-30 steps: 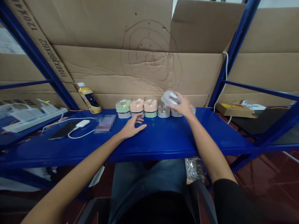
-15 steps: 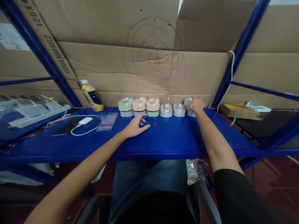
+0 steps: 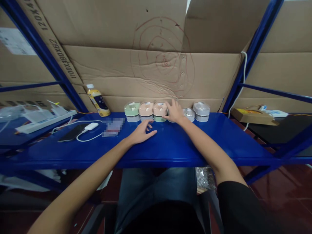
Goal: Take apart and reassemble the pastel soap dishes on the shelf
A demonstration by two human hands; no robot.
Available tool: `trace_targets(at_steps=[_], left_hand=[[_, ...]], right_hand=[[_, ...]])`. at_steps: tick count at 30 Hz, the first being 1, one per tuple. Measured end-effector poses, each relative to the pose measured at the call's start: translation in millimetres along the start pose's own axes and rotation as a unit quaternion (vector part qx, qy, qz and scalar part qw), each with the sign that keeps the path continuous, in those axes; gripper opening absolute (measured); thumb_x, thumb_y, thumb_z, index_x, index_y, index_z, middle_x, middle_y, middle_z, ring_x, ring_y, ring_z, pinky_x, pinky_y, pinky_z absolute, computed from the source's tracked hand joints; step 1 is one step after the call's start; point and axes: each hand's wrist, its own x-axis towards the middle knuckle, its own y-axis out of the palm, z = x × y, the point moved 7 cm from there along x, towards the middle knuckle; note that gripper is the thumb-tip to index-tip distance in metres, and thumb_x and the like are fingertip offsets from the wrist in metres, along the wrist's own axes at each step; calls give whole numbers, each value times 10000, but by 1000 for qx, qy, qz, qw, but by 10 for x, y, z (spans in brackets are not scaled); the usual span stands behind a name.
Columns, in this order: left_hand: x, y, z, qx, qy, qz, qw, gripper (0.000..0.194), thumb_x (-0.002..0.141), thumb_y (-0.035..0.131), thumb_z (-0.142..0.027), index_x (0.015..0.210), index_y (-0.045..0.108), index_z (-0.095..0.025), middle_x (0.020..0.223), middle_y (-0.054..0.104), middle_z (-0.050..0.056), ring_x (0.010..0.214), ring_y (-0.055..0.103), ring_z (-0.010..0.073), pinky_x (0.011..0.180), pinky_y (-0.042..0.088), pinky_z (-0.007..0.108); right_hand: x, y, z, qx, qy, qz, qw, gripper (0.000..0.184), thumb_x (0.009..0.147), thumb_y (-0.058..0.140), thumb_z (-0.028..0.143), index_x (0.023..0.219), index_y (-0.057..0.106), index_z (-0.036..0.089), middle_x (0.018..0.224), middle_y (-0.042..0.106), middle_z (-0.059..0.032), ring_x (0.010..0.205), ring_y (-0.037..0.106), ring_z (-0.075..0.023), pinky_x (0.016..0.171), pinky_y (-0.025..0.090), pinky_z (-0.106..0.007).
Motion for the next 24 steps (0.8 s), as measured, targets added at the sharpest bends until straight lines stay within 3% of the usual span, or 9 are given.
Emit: trace_targets(at_steps=[2,4,7,11,14,16,19,21,24], left_hand=[[-5,-9,-10,0,-1,-2,1000,590,910,711,-482,1376,512,-181,1220,627,130,1008,658,252,832,596,414],[-9,-12,-13,3,-3,-1,1000,584,911,709,-475,1371,514,-173,1209,628,133,1000,660,251,824,597,413],[-6,-17,-16,4,3,-6,1000,579,909,705,-478,1364,520,-172,1206,627,135,1012,663,258,821,596,414],[20,-88,15,-29,6,-47,998,577,886,724,-493,1338,527,-193,1259,631,135,1065,665,267,896,587,448],[52,-177,62,-108,3,-78,991,732,796,821,-520,1368,498,-197,1371,604,172,1175,661,307,988,569,493],[70,-212,82,-191,7,-70,979,868,739,874,-516,1430,450,-206,1440,574,194,1286,634,333,1076,536,515],[66,-176,100,-301,-11,-5,953,946,727,892,-491,1490,407,-213,1485,567,216,1386,594,341,1140,507,513],[30,-90,104,-334,-43,64,939,948,717,907,-459,1499,427,-224,1464,602,212,1367,617,345,1090,550,510],[-32,-4,91,-325,-69,115,936,953,688,934,-411,1499,463,-241,1401,654,177,1286,673,344,1007,597,507]], right_hand=[[132,167,219,14,-13,6,1000,969,731,927,529,1538,490,219,1656,366,-254,1443,435,-517,1158,379,-695],[219,274,336,25,-15,21,999,884,765,918,488,1508,523,215,1609,443,-261,1429,459,-498,1167,365,-699],[217,267,366,33,-19,38,999,749,847,856,418,1497,548,207,1529,543,-252,1396,494,-475,1178,362,-687],[-12,-82,249,69,-34,-9,997,745,932,737,422,1593,462,216,1603,495,-201,1442,456,-466,1212,350,-680],[-299,-415,142,170,-48,-47,983,745,975,665,494,1627,416,235,1654,448,-151,1504,429,-413,1245,361,-623],[-507,-525,124,288,-65,-16,955,788,932,718,543,1611,439,259,1628,492,-133,1482,482,-376,1220,426,-572],[-809,-462,222,449,-89,117,882,826,846,829,500,1571,492,290,1615,525,-113,1436,556,-342,1201,468,-549],[-966,-361,294,497,-94,188,842,813,816,865,455,1541,528,308,1625,521,-97,1459,542,-333,1225,440,-567],[-1069,-242,320,514,-104,233,819,817,803,879,420,1536,534,312,1661,478,-93,1509,491,-316,1260,395,-567]])
